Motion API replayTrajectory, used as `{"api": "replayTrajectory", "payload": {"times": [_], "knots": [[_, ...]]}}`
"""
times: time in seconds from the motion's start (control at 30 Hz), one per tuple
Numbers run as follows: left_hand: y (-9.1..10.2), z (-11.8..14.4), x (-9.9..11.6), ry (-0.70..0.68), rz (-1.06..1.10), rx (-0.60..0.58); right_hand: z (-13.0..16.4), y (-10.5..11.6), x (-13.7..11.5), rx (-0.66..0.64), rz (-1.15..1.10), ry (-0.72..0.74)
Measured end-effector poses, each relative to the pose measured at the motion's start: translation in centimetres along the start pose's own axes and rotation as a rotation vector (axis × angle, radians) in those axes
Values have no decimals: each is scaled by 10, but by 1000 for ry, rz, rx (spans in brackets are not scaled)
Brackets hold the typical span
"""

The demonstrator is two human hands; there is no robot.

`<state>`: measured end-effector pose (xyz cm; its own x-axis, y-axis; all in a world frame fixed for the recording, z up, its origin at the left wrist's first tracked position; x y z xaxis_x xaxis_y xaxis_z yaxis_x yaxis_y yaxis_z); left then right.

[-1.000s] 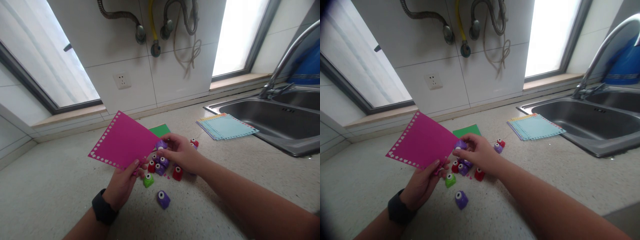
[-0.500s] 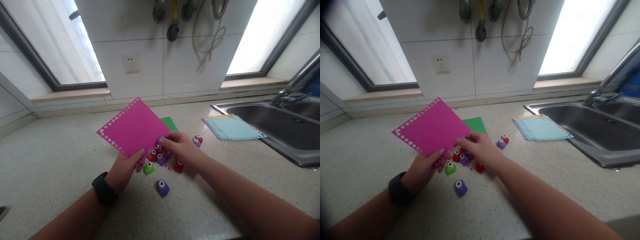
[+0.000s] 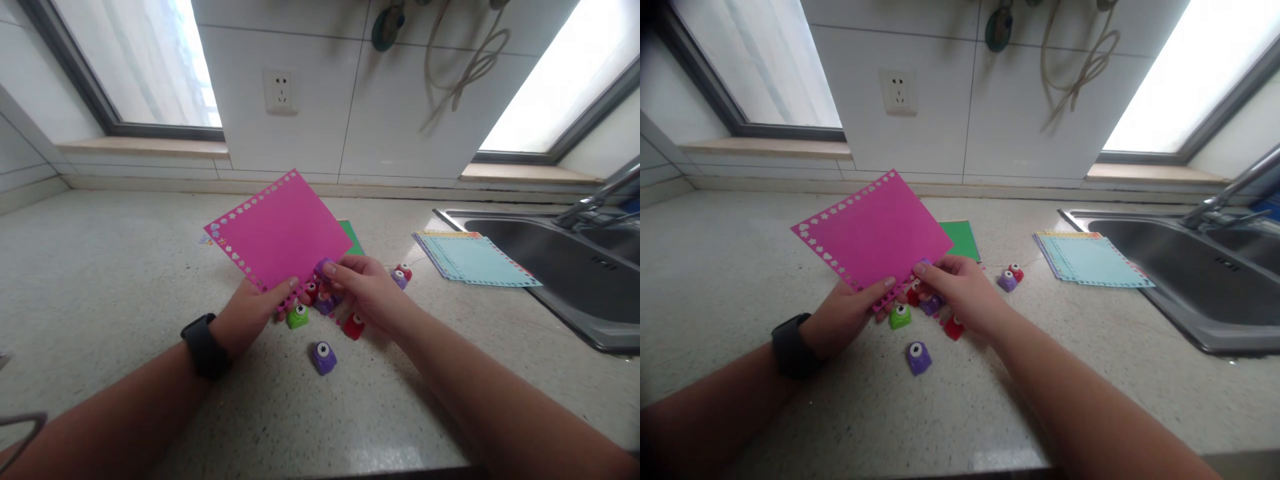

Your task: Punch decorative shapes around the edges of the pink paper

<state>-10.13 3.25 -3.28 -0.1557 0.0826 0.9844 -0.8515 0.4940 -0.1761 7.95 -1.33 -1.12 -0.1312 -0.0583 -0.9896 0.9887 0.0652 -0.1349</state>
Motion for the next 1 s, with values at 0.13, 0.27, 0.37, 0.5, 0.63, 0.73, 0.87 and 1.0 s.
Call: {"api": "replayTrajectory", "payload": {"times": [0.13, 0.27, 0.37, 0.5, 0.63, 0.73, 0.87, 1.0], "knots": [[1, 0, -2, -15, 9, -2, 0, -4, -2, 9, -40, -13], [1, -1, -2, -21, -1, 6, 0, -7, -4, 13, -39, 0], [0, -1, -2, -17, -6, 5, -1, -9, -5, 10, -37, 7], [0, -1, -2, -15, -9, 5, -2, -11, -5, 18, -17, 1], [1, -1, -3, -12, -9, 3, -2, -12, -5, 20, 4, 11], [1, -1, -3, -9, -9, 0, -2, -12, -4, 4, -11, 14], [1, -1, -3, -21, -19, -9, -3, -12, -3, -28, -50, 33], [0, -1, -2, -20, -25, -10, -4, -13, -4, -37, -56, 46]]}}
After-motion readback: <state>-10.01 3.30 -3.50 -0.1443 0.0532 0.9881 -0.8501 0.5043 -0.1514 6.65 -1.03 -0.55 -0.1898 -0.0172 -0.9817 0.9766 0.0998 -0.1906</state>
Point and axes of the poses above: each hand's wrist, its own z-axis away from the middle knuckle, its own y-axis out of the back of the hand, x = y × z, the point moved 2 cm from there along -z, towards the middle knuckle, and after that the axes turned 4 degrees about z, right-handed, at the moved point
